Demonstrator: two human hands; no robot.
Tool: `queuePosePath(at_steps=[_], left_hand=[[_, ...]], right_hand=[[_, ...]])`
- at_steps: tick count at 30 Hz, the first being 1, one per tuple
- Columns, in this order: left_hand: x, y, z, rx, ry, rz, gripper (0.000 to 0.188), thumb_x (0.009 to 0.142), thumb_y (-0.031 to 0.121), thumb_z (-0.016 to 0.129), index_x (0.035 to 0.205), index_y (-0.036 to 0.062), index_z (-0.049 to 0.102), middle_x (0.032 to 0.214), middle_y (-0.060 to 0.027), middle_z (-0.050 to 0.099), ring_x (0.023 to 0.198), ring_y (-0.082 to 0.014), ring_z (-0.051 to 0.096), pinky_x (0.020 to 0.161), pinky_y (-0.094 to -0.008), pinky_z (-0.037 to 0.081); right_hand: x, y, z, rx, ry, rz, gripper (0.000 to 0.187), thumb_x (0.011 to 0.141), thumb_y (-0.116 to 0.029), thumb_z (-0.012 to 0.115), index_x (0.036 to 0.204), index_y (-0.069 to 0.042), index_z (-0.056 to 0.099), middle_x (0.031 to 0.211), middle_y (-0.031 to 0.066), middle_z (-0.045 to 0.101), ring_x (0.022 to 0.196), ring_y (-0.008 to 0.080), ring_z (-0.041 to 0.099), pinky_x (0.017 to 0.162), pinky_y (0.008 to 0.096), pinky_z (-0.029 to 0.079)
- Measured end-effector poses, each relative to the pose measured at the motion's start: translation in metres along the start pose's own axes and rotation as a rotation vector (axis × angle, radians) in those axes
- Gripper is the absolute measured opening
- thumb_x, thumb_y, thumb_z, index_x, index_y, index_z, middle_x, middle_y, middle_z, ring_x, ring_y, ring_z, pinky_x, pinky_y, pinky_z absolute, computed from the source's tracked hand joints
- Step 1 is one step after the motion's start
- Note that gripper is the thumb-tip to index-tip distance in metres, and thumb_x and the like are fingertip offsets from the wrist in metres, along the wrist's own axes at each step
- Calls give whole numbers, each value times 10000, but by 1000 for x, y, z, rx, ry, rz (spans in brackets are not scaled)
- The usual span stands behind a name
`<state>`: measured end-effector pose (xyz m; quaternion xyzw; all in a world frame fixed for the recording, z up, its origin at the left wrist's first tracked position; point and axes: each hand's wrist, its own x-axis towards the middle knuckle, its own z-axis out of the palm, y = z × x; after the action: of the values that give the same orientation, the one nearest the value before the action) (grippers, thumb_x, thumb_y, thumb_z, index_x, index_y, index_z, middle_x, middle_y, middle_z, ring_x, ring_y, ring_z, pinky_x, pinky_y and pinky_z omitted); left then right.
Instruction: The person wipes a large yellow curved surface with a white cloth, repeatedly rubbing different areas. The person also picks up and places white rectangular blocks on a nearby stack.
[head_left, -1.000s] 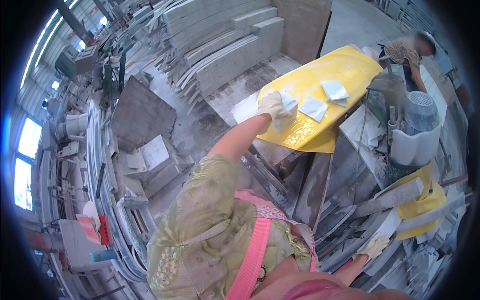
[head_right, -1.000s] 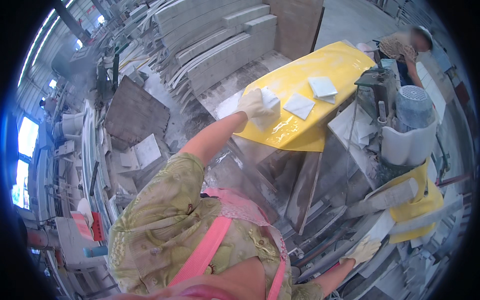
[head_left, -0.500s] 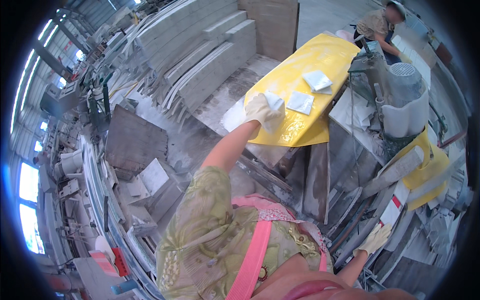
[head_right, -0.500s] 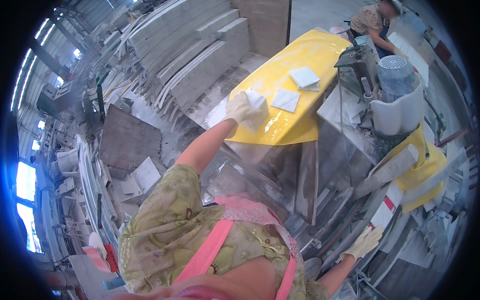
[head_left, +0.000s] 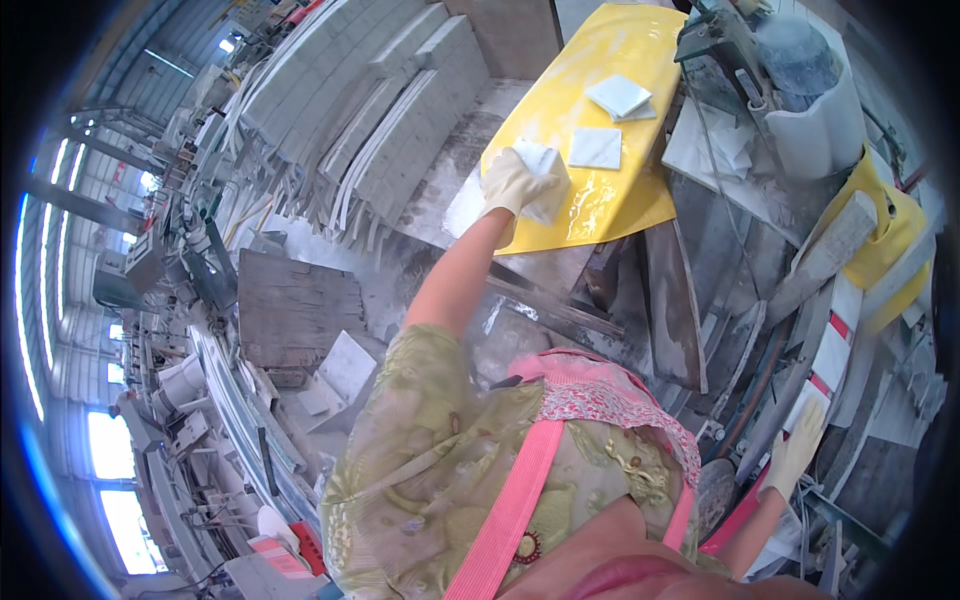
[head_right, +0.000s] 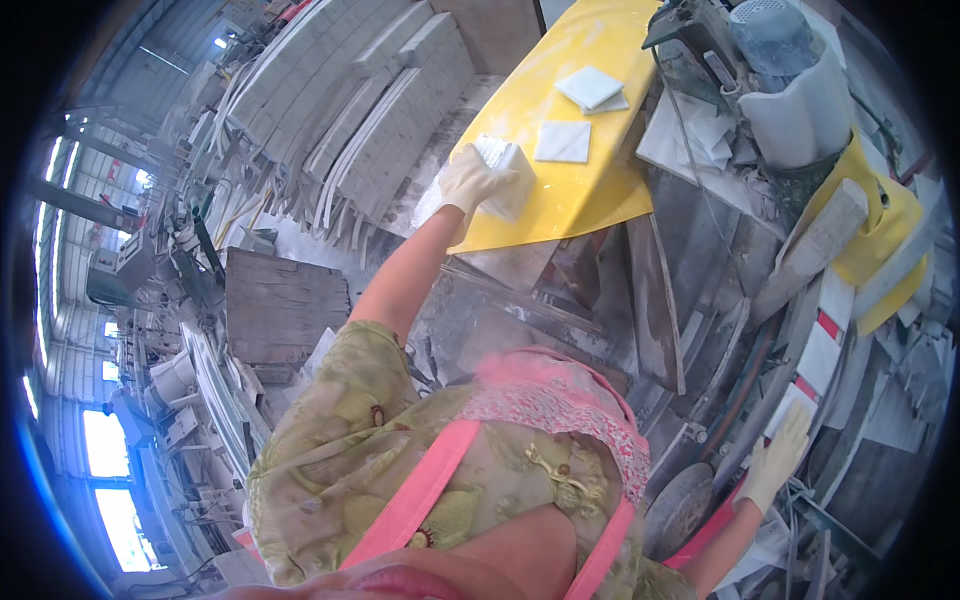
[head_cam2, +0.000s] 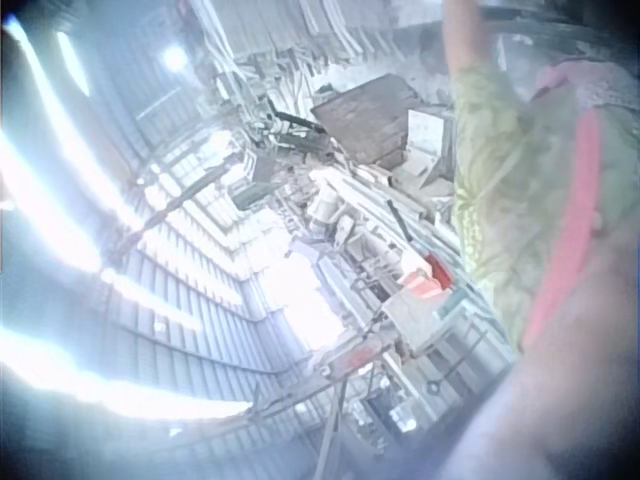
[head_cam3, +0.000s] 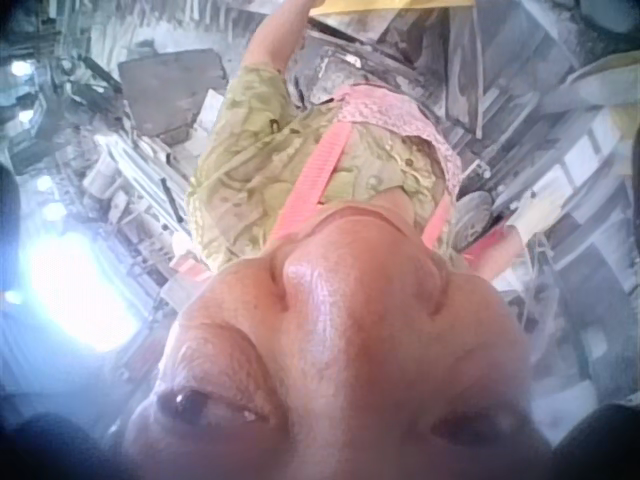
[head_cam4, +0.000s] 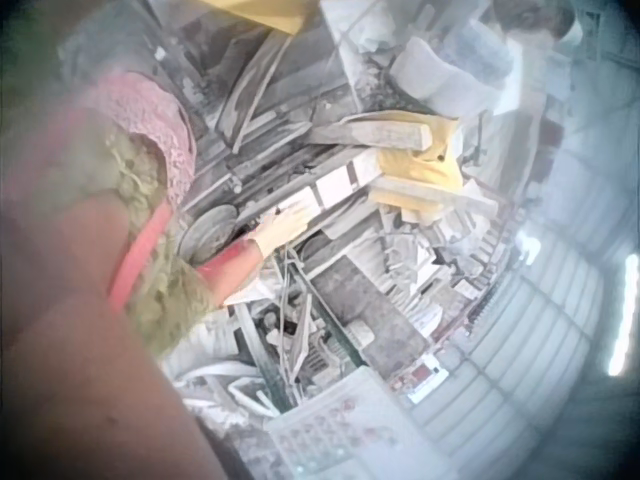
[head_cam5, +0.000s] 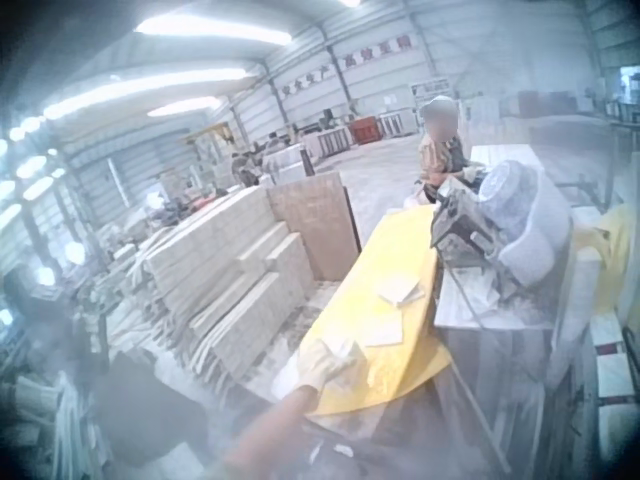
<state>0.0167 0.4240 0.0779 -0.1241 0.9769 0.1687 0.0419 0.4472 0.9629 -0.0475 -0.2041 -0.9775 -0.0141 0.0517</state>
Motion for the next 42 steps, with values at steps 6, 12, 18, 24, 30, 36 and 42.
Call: queuePosePath(at_steps=[6,12,18,24,30,36,42], left_hand=[[5,-8,9,-42,63,40,862,615,524,859,1233,-24,611,1224,-205,671,1152,-330,652,962,-391,527],[30,-25,15,40,-68,215,1006,684,710,759,1273,-81,562,1231,-251,665,1129,-369,656,917,-405,535],[34,-36,6,-49,-155,334,1046,721,699,754,1359,-86,490,1311,-259,617,1206,-359,619,989,-384,507],[27,-44,-12,-148,-232,376,1118,695,665,778,1400,-130,433,1337,-290,601,1244,-367,604,1019,-386,494],[28,-46,-17,-211,-297,355,1141,710,614,793,1461,-123,353,1396,-310,543,1287,-394,565,1058,-400,470],[38,-63,4,-262,-254,544,1104,811,676,697,1488,-112,325,1471,-346,445,1348,-450,476,1111,-435,409],[41,-56,-2,-101,-239,469,775,919,598,593,1241,-103,519,1216,-333,634,1071,-439,662,919,-450,527]], right_hand=[[17,-39,1,-450,22,125,772,902,-146,560,1593,-40,232,1612,191,314,1489,347,305,1210,454,275],[30,-45,-44,451,200,507,470,1031,-366,529,1339,-13,576,1183,222,674,1086,310,668,931,426,499],[88,-205,-69,1325,199,395,400,1031,-376,573,1233,-37,634,1080,65,661,960,145,617,856,341,493],[155,-453,-45,1594,106,141,440,1051,-358,558,1279,15,604,1152,109,656,1059,176,623,945,320,485],[183,-578,3,1332,269,-127,478,1045,-279,534,1402,38,496,1153,120,652,1092,194,610,929,337,495],[161,-597,14,1950,-243,-14,698,1003,-231,608,1558,18,266,1367,163,572,1236,235,562,1002,379,490],[128,-575,-21,791,-101,-154,870,924,-419,657,1549,39,261,1419,269,532,1239,374,593,1026,419,493]])
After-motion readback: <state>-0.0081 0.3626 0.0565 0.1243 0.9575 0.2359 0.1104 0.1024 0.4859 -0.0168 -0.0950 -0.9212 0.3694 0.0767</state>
